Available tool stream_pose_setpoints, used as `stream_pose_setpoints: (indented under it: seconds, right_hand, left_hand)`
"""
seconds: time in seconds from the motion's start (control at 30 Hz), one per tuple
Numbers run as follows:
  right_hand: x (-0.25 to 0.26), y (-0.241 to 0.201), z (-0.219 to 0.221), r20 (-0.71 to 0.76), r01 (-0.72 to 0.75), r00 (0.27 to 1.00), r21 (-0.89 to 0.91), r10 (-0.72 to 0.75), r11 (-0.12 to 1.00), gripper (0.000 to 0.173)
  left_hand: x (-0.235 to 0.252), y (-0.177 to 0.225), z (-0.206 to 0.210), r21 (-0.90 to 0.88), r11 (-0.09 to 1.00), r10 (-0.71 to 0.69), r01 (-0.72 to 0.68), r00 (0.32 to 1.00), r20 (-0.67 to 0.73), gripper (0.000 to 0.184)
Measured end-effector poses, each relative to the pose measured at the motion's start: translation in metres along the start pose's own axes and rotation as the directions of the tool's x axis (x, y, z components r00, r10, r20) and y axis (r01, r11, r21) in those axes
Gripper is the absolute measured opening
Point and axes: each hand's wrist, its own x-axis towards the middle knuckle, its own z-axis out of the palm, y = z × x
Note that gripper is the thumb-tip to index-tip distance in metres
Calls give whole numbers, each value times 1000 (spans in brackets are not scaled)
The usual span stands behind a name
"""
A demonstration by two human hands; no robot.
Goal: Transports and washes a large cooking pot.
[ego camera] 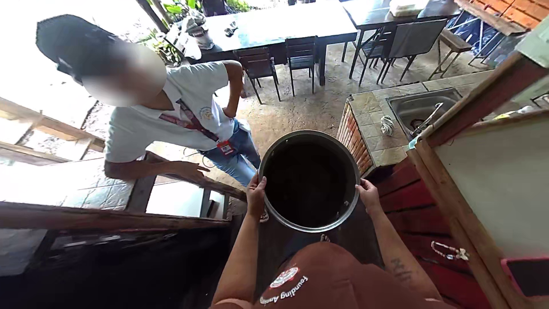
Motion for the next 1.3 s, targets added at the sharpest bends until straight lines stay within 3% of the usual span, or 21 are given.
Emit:
stream_pose_setpoints:
  seconds: [0.13, 0.33, 0.63, 0.9, 1.1, 1.3]
  right_hand:
    - [35, -23, 8, -52, -17, 998, 25, 19, 1000, 35]
    - [90, -14, 17, -200, -58, 977, 104, 78, 993, 35]
    - [124, -13, 7, -275, -247, 905, 282, 325, 927, 46]
    - [178, -28, -29, -330, -189, 899, 298, 287, 936, 42]
    - [217, -46, -51, -395, -46, 906, 268, 153, 962, 49]
    - [277, -48, -54, -516, 97, 857, 202, 22, 975, 55]
  left_hand:
    - [56, 11, 31, 76, 997, -20, 16, 998, 55, 37]
    - [143, 12, 87, 132, 990, -66, 40, 978, 199, 33]
    - [225, 15, 191, 188, 982, -116, 21, 852, 511, 41]
    - [272, -3, 260, 170, 985, -100, -5, 793, 601, 40]
    - [315, -1, 317, 28, 1000, -28, 13, 794, 608, 41]
    - [379, -34, 386, -84, 996, 60, -5, 746, 664, 42]
